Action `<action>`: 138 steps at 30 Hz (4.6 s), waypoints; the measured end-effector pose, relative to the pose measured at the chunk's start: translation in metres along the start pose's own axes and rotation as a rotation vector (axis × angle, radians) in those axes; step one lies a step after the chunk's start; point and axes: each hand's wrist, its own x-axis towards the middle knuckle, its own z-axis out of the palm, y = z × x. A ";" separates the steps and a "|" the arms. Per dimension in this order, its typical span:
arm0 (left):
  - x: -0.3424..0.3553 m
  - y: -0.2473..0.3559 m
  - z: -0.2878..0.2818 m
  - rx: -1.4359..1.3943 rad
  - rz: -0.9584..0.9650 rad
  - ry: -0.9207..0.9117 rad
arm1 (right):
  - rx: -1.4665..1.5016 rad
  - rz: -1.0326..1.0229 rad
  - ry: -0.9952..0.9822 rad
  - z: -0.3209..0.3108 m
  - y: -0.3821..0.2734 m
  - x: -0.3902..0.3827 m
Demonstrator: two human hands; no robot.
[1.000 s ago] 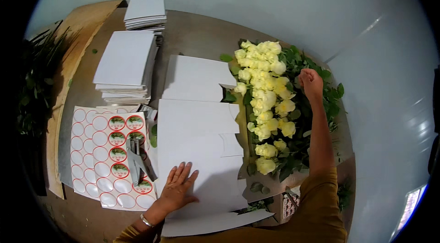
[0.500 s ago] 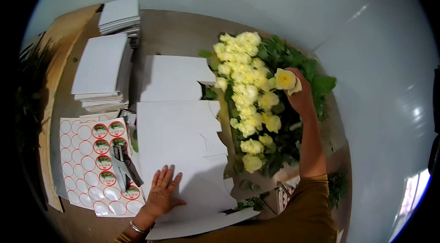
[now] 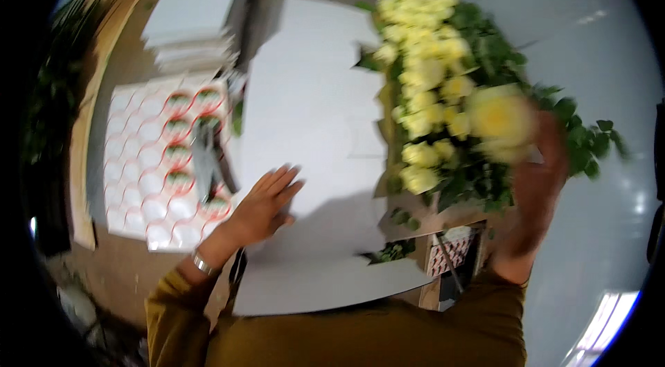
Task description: The person arranges white roses and green leaves on a white paper base, then wraps the arrangement in black paper and staples it closed. The person repeats this process multiple times, handling flowers, leaves, paper, and a stapler.
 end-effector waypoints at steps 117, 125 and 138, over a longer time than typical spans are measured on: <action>-0.037 0.017 0.004 -0.393 -0.068 0.065 | 0.935 0.220 -0.615 0.233 -0.068 0.007; -0.034 0.017 0.004 -0.387 -0.080 0.066 | 0.963 0.229 -0.742 0.313 -0.065 0.028; -0.030 0.022 -0.006 -0.427 -0.130 -0.015 | -0.075 0.428 -0.432 0.161 0.176 0.009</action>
